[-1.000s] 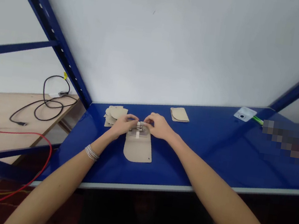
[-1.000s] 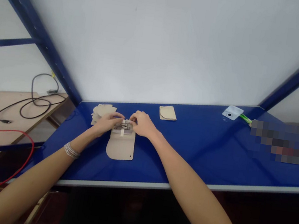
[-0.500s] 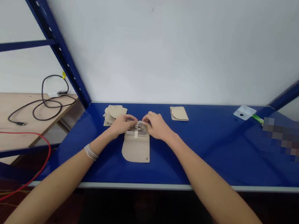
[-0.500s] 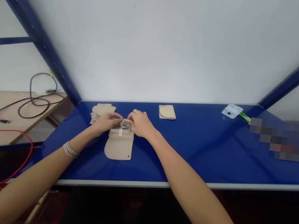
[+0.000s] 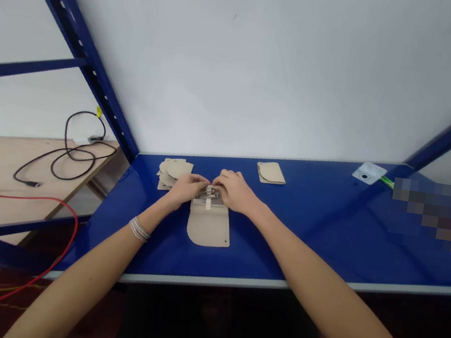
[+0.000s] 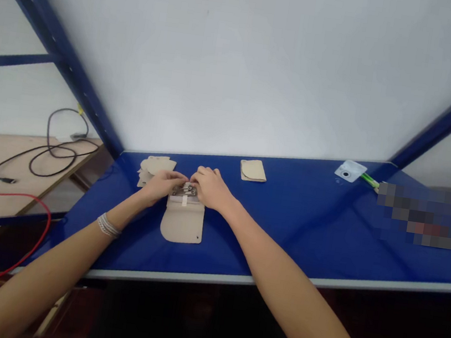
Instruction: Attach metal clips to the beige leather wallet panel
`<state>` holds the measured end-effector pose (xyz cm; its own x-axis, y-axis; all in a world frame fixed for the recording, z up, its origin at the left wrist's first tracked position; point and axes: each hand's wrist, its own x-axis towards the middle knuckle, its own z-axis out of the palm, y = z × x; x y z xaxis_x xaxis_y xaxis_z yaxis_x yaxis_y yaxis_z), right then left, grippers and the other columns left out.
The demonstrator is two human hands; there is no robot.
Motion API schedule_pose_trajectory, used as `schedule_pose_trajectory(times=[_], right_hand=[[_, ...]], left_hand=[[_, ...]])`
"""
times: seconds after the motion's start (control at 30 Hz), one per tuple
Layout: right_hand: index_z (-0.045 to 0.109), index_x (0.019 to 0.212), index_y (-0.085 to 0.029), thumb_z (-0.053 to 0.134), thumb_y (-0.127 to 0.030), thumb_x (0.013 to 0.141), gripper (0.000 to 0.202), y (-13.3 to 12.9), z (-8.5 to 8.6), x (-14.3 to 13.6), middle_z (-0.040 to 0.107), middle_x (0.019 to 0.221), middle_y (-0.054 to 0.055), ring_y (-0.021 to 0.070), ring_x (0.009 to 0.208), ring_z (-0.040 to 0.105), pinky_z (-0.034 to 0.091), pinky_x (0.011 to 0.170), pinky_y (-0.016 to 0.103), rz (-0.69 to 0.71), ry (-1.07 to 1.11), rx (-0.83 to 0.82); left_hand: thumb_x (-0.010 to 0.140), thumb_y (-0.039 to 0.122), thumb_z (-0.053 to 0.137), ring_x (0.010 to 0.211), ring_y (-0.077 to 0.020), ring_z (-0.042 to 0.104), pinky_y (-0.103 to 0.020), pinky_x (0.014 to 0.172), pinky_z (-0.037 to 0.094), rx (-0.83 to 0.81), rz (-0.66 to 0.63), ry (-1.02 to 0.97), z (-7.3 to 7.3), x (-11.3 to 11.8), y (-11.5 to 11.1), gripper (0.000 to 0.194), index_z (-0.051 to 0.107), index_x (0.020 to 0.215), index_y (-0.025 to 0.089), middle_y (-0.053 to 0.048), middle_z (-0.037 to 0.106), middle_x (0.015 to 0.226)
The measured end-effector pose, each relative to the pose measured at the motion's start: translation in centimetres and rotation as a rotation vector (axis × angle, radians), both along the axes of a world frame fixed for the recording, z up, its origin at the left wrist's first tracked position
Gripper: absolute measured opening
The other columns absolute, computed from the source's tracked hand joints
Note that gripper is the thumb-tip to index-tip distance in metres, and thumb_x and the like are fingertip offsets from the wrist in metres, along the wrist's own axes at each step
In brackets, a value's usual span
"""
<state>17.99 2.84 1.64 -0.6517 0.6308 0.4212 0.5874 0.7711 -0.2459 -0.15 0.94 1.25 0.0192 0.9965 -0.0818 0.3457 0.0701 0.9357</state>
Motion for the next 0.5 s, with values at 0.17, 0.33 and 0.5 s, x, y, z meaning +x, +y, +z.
schedule_pose_trajectory(times=[0.17, 0.33, 0.5], right_hand=[[0.064, 0.089, -0.016, 0.045, -0.018, 0.088, 0.019, -0.1, 0.1, 0.0, 0.057, 0.09, 0.008, 0.018, 0.083, 0.047, 0.027, 0.074, 0.031, 0.007, -0.007, 0.007], [0.067, 0.091, -0.018, 0.047, -0.024, 0.088, 0.021, 0.3, -0.2, 0.1, 0.06, 0.09, 0.008, 0.0184, 0.084, 0.049, 0.029, 0.074, 0.032, -0.005, 0.028, -0.021], [0.068, 0.092, -0.02, 0.053, -0.029, 0.086, 0.019, 1.2, -0.3, 0.8, 0.064, 0.093, 0.007, 0.0186, 0.085, 0.052, 0.031, 0.077, 0.033, -0.031, 0.1, -0.122]], left_hand=[[0.067, 0.036, 0.062, 0.065, -0.0138, 0.056, -0.024, 0.061, 0.042, 0.003, 0.001, 0.025, 0.4, 0.1, -0.2, 0.028, 0.069, 0.081, 0.013, -0.004, 0.067, 0.072], [0.067, 0.034, 0.063, 0.065, -0.0137, 0.056, -0.024, 0.061, 0.043, -0.008, 0.01, 0.009, 0.6, 0.2, -0.3, 0.027, 0.068, 0.082, 0.012, -0.004, 0.066, 0.072], [0.068, 0.031, 0.061, 0.062, -0.0126, 0.055, -0.023, 0.058, 0.042, 0.015, 0.011, 0.01, 0.4, 0.1, -0.2, 0.023, 0.067, 0.082, 0.013, -0.003, 0.065, 0.07]])
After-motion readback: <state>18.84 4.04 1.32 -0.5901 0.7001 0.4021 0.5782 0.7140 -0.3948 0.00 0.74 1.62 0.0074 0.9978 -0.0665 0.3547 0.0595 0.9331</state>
